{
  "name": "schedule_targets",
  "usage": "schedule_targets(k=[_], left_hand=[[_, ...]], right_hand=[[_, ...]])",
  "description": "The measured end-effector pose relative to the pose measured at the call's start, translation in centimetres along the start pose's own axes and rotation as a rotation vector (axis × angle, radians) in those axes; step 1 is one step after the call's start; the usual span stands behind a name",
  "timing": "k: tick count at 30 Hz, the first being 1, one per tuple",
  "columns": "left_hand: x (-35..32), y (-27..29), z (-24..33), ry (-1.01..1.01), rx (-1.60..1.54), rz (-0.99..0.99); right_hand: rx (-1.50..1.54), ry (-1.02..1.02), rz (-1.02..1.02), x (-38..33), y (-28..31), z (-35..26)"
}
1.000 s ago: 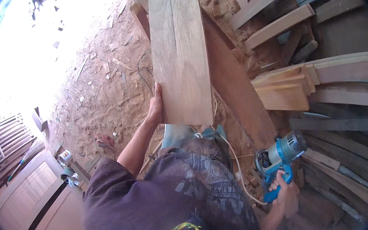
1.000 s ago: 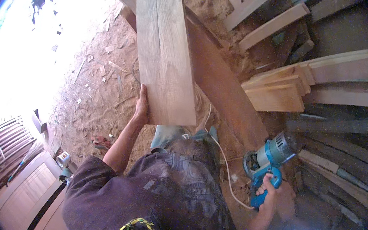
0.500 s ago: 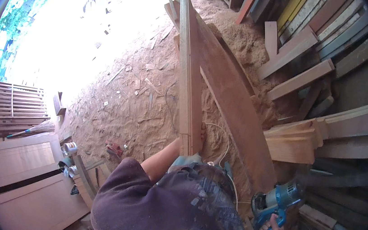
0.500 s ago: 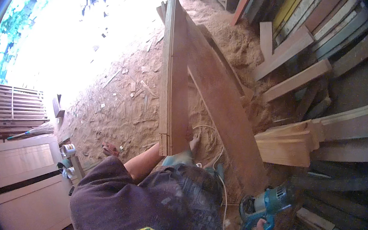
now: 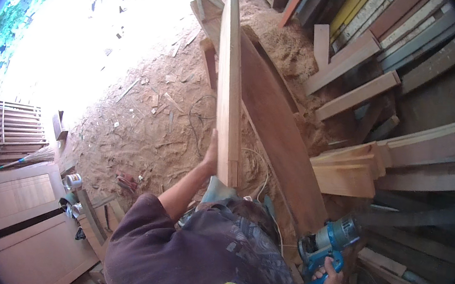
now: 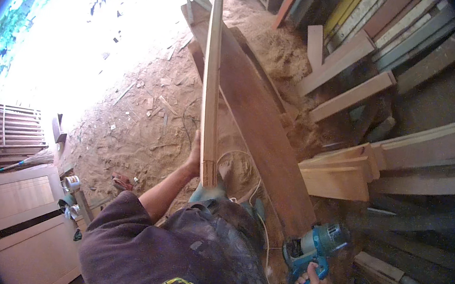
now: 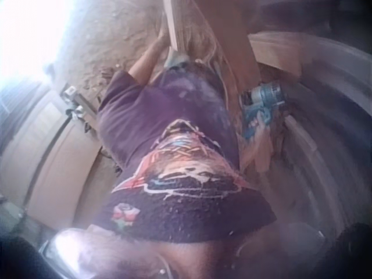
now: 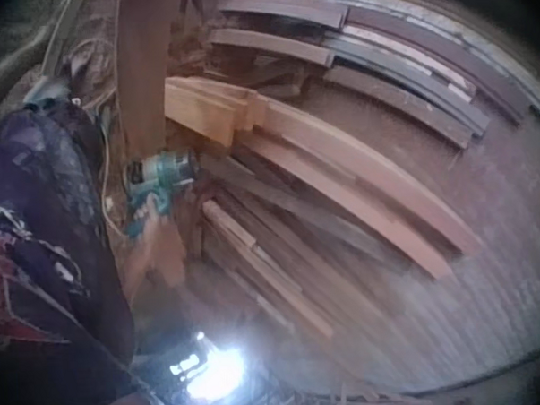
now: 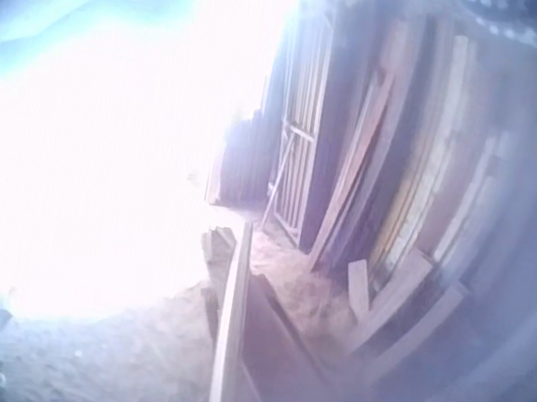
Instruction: The person uses a handheld electric router to shape the edges of a long wooden plank. They guide the tool along the plank's length, flip the plank to work on different edges, and repeat the routing process on multiple sides.
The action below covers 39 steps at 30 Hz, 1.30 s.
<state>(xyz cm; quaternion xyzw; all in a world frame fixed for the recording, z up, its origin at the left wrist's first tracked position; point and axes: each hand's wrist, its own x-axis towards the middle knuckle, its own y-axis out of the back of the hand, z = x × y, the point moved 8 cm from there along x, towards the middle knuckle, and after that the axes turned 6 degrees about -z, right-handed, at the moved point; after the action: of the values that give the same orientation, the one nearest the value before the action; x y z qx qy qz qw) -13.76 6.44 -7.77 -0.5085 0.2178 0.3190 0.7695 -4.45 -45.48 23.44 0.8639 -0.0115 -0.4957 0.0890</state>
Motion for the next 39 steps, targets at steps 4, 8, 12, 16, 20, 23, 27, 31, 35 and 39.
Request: schedule_targets(k=[4,8,12,16,20,23,27,31,35,39], left_hand=[[-4.1,3.0,2.5,0.032,0.281,0.236],[-5.5,5.5,1.0,-0.051,0.546,0.448],[-5.7,2.8,-3.7,-0.189,0.486,0.536],[-4.0,0.0,-6.8,-0.241,0.496,0.531],[-2.7,-3.2,-5.8,-0.246,0.367,0.488],[0.1,-3.1,-3.6,-0.29,0.431,0.507],[4.4,-1.9,-0.8,-0.285,0.344,0.595],[4.9,-4.6,-0.9,-0.24,0.418,0.585],[5.6,-0.9,1.1,-0.212,0.591,0.647],[5.1,-1.3,2.3,-0.154,0.766,0.566]], right_hand=[[-0.05,0.064,0.044,0.0,-0.3,-0.5],[-0.026,0.095,-0.018,0.2,-0.3,-0.6],[-0.038,0.104,-0.019,0.8,0.5,-0.2],[0.001,0.103,-0.01,1.7,1.2,0.6],[0.04,0.019,-0.007,2.8,2.7,2.5],[0.085,0.002,-0.021,3.6,4.0,3.9],[0.103,0.068,-0.189,5.1,3.7,2.8],[-0.211,0.178,-0.094,2.6,2.8,0.3],[-0.299,0.212,-0.174,3.7,3.2,1.0],[-0.369,0.232,-0.222,4.4,4.6,2.4]])
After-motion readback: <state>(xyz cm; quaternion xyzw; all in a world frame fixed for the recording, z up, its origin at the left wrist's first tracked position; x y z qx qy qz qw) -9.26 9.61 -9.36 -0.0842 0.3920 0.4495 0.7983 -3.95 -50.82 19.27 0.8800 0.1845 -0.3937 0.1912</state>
